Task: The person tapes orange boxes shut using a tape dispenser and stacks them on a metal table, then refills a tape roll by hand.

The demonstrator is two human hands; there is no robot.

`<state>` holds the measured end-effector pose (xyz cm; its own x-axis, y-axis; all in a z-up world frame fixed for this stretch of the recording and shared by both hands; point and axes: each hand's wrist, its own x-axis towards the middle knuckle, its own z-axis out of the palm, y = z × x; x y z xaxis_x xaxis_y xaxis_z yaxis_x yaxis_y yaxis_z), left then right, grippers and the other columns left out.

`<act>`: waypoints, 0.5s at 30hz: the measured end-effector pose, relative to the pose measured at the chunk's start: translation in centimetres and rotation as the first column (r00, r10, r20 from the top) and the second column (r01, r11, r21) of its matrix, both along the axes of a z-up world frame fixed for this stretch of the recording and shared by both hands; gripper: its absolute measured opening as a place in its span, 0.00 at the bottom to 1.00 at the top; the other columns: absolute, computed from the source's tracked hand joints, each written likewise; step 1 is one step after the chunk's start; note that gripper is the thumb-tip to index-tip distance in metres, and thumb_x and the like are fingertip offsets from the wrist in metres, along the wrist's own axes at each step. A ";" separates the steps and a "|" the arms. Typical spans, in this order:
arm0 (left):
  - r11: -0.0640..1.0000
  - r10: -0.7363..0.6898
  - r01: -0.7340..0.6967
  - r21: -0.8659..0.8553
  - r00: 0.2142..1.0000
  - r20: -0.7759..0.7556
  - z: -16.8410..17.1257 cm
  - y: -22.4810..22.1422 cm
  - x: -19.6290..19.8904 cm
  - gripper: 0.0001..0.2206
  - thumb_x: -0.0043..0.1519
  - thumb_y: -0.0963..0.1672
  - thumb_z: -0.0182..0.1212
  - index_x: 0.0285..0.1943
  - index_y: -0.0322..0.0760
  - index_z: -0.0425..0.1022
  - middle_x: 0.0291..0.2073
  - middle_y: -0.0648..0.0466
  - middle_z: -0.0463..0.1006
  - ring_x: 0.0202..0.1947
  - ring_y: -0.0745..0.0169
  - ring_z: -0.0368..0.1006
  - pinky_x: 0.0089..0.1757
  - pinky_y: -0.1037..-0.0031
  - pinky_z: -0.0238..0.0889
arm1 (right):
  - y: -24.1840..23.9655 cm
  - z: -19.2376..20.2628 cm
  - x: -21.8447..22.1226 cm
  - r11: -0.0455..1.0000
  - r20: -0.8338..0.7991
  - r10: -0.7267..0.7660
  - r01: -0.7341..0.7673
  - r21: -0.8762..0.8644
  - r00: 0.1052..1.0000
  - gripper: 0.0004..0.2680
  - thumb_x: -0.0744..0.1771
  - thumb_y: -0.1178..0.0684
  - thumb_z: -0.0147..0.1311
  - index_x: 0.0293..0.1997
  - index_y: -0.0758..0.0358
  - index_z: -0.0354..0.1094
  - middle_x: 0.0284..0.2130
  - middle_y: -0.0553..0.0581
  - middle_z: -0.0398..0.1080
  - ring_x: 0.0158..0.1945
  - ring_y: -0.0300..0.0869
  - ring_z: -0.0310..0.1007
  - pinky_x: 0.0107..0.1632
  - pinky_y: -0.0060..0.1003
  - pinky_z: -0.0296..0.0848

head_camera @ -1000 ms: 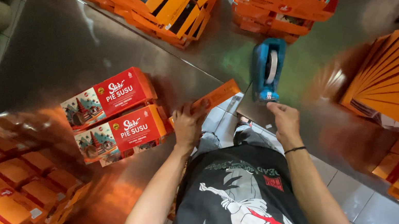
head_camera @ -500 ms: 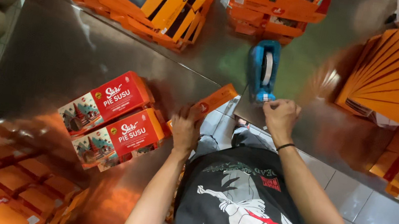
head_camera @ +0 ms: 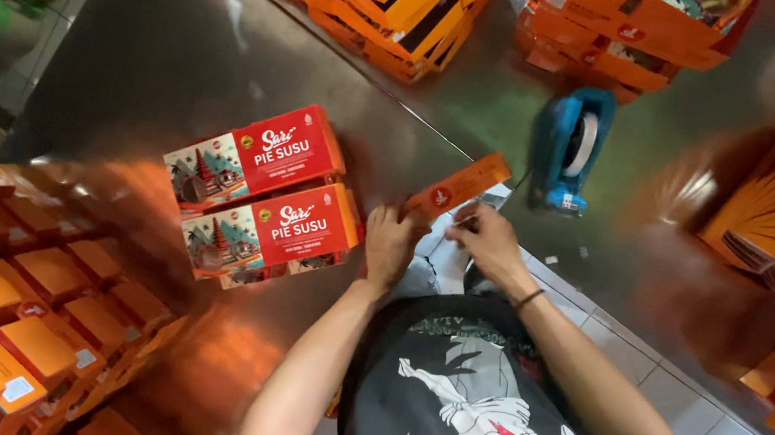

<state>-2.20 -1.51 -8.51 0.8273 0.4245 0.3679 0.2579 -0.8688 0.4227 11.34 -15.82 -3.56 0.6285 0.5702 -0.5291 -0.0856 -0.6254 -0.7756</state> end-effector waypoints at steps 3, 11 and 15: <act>1.000 -0.006 0.006 0.006 1.000 0.006 -0.3 0.1 -0.1 0.09 0.61 0.53 0.63 0.38 0.51 0.80 0.41 0.47 0.75 0.40 0.46 0.70 0.48 0.57 0.63 | 1.5 -2.2 -1.0 0.981 -0.032 -0.191 0.190 -0.024 0.981 0.09 0.62 0.48 0.67 0.29 0.59 0.69 0.20 0.54 0.76 0.26 0.42 0.77 0.37 0.33 0.71; 1.000 -0.018 0.018 -0.004 0.997 0.070 -0.5 0.1 0.0 0.04 0.60 0.48 0.65 0.33 0.52 0.79 0.44 0.48 0.77 0.36 0.45 0.71 0.44 0.58 0.63 | 2.3 -5.6 -1.4 0.915 0.006 -0.394 0.392 -0.089 0.919 0.13 0.58 0.44 0.67 0.25 0.53 0.63 0.16 0.51 0.71 0.25 0.41 0.72 0.36 0.31 0.67; 0.999 -0.035 0.036 -0.015 0.996 0.086 -0.5 0.5 0.1 0.04 0.60 0.48 0.65 0.34 0.51 0.78 0.42 0.49 0.76 0.36 0.45 0.70 0.43 0.58 0.63 | 2.6 -6.1 -1.1 0.901 -0.194 -0.422 0.434 0.020 0.886 0.16 0.62 0.41 0.68 0.30 0.58 0.61 0.21 0.56 0.73 0.25 0.40 0.73 0.35 0.31 0.73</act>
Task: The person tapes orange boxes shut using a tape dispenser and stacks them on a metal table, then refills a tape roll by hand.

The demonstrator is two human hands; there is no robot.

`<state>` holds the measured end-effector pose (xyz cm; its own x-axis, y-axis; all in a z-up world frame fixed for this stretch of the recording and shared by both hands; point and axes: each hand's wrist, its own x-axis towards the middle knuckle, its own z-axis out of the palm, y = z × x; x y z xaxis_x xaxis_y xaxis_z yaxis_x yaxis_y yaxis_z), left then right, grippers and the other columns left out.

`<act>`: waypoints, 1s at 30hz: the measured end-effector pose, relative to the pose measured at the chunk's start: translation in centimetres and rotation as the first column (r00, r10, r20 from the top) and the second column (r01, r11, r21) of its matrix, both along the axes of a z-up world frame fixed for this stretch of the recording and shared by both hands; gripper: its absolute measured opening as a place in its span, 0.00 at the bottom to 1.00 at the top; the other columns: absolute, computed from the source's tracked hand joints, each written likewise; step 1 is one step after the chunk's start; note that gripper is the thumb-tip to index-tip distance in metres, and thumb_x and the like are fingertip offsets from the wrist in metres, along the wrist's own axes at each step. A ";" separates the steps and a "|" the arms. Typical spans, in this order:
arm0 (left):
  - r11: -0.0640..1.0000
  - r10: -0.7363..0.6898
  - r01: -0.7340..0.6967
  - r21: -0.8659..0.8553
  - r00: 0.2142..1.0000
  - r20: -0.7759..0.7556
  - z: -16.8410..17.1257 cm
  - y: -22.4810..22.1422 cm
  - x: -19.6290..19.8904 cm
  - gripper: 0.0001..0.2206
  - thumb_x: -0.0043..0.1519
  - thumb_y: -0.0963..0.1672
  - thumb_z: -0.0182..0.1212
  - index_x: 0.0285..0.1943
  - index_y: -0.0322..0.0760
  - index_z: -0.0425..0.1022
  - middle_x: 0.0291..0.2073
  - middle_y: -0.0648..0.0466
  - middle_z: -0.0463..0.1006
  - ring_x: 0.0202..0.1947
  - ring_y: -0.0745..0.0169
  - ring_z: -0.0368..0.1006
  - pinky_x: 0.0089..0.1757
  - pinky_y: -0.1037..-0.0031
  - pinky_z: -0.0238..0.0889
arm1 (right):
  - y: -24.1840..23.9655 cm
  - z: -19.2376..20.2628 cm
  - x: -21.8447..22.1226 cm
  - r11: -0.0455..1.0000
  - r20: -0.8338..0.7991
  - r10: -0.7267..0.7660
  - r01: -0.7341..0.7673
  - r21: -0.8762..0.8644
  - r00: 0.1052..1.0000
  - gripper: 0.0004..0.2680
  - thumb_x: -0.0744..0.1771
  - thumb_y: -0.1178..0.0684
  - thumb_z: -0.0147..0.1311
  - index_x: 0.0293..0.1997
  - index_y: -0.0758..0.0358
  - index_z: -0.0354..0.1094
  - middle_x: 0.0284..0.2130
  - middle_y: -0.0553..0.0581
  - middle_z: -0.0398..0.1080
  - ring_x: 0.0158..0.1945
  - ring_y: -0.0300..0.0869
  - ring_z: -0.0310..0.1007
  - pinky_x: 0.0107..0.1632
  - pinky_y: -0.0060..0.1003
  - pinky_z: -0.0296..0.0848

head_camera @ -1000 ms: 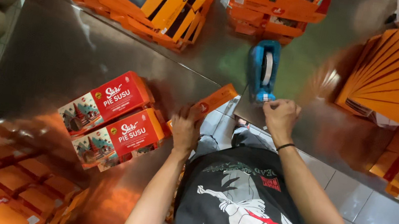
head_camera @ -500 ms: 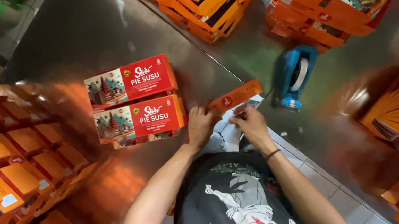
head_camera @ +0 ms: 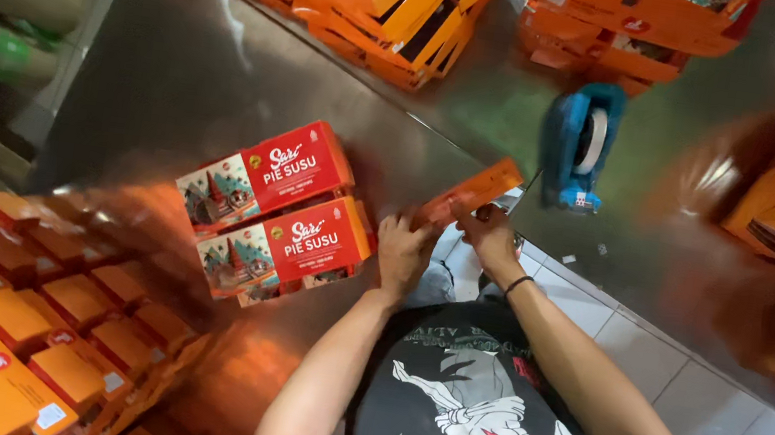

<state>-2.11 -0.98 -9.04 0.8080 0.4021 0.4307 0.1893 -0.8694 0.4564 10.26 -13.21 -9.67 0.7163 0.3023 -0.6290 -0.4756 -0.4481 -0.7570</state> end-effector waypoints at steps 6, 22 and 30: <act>0.999 -0.029 0.028 -0.018 0.996 -0.085 0.2 0.7 0.1 0.08 0.59 0.51 0.67 0.35 0.49 0.77 0.33 0.49 0.70 0.34 0.46 0.67 0.42 0.58 0.62 | -0.3 -0.8 -0.1 0.995 0.061 0.099 -0.099 -0.015 0.993 0.14 0.65 0.44 0.66 0.40 0.64 0.68 0.25 0.59 0.76 0.32 0.45 0.77 0.43 0.38 0.73; 0.893 -0.303 0.361 -0.268 0.924 0.235 13.8 1.8 4.9 0.19 0.56 0.54 0.72 0.55 0.57 0.79 0.52 0.54 0.78 0.46 0.55 0.79 0.47 0.68 0.72 | -3.9 16.2 4.9 0.643 0.435 0.068 -0.373 0.669 0.898 0.06 0.62 0.53 0.67 0.36 0.62 0.81 0.56 0.70 0.70 0.56 0.53 0.73 0.61 0.49 0.68; 0.851 -0.089 0.268 -0.452 0.921 0.378 10.1 0.7 3.5 0.15 0.54 0.41 0.77 0.49 0.43 0.83 0.54 0.40 0.76 0.53 0.41 0.77 0.55 0.63 0.69 | -12.1 3.4 9.6 0.949 0.312 -0.065 0.155 -0.275 0.948 0.13 0.66 0.34 0.65 0.51 0.42 0.77 0.48 0.53 0.76 0.56 0.52 0.74 0.57 0.47 0.70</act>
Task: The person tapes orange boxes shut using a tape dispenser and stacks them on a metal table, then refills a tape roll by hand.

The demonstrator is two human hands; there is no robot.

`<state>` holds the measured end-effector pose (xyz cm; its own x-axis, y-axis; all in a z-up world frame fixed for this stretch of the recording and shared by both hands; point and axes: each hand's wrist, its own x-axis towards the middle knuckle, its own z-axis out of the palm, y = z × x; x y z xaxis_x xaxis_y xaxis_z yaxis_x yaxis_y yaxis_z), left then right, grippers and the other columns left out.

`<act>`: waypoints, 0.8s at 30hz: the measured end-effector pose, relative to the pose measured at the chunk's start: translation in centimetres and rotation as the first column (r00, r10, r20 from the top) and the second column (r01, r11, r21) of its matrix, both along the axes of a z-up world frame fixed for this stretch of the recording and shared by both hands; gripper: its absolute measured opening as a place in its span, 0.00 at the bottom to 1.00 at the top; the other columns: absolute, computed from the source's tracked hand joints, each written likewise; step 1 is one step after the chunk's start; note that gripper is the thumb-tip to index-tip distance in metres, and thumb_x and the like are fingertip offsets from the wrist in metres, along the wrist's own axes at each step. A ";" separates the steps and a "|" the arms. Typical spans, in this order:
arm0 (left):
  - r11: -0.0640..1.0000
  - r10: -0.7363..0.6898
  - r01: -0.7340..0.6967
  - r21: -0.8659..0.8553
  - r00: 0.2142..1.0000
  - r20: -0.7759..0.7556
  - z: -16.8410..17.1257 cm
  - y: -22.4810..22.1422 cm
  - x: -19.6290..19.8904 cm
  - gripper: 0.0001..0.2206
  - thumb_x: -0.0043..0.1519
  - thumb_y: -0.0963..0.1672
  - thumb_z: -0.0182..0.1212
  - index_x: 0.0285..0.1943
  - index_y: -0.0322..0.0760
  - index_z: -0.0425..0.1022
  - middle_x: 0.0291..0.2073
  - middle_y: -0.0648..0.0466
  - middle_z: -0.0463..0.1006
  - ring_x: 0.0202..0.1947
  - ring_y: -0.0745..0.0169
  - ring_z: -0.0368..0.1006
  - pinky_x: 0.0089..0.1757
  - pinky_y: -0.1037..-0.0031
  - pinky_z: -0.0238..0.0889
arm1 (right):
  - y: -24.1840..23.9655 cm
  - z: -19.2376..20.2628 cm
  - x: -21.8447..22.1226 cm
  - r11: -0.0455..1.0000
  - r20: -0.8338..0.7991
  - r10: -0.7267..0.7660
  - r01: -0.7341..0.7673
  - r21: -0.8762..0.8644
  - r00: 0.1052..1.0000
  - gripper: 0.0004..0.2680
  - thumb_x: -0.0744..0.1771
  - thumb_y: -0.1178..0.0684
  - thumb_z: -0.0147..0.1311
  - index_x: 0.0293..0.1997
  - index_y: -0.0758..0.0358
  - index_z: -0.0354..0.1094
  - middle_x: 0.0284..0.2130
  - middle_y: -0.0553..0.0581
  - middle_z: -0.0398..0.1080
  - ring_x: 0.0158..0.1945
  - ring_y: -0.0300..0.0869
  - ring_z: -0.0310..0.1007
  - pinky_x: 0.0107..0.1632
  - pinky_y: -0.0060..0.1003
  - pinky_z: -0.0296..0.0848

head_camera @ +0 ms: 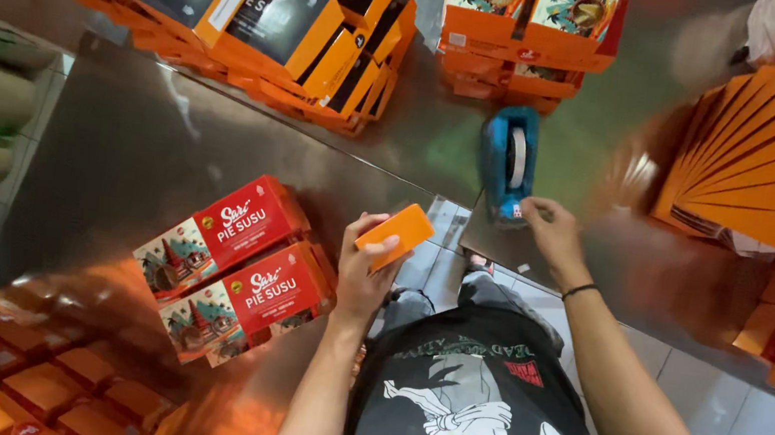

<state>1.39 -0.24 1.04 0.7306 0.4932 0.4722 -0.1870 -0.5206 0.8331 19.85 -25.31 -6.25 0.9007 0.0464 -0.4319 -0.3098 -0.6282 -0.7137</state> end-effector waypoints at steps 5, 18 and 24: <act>0.998 0.017 -0.019 -0.054 0.999 -0.030 -0.2 -0.5 -0.4 0.15 0.54 0.40 0.76 0.50 0.42 0.82 0.55 0.40 0.74 0.52 0.42 0.76 0.52 0.64 0.73 | 0.3 -2.8 0.5 1.000 -0.077 0.010 -0.010 -0.003 0.997 0.09 0.63 0.39 0.68 0.46 0.34 0.80 0.39 0.52 0.78 0.47 0.47 0.77 0.48 0.38 0.72; 0.997 0.058 -0.059 -0.043 0.998 -0.033 -0.2 -1.1 -0.4 0.16 0.57 0.41 0.74 0.52 0.45 0.78 0.57 0.41 0.72 0.54 0.44 0.75 0.51 0.64 0.73 | -0.7 -3.5 -2.3 0.964 -0.029 -0.184 0.186 0.189 0.983 0.08 0.67 0.46 0.64 0.44 0.55 0.79 0.44 0.54 0.77 0.47 0.40 0.71 0.51 0.38 0.68; 0.997 0.075 -0.077 -0.025 0.996 -0.046 0.4 -1.5 -0.2 0.16 0.58 0.41 0.74 0.53 0.48 0.77 0.58 0.42 0.71 0.54 0.46 0.74 0.52 0.65 0.73 | 0.5 -3.5 0.0 0.984 0.096 -0.106 0.091 0.150 0.990 0.11 0.68 0.48 0.61 0.51 0.64 0.75 0.49 0.66 0.75 0.58 0.57 0.72 0.59 0.50 0.67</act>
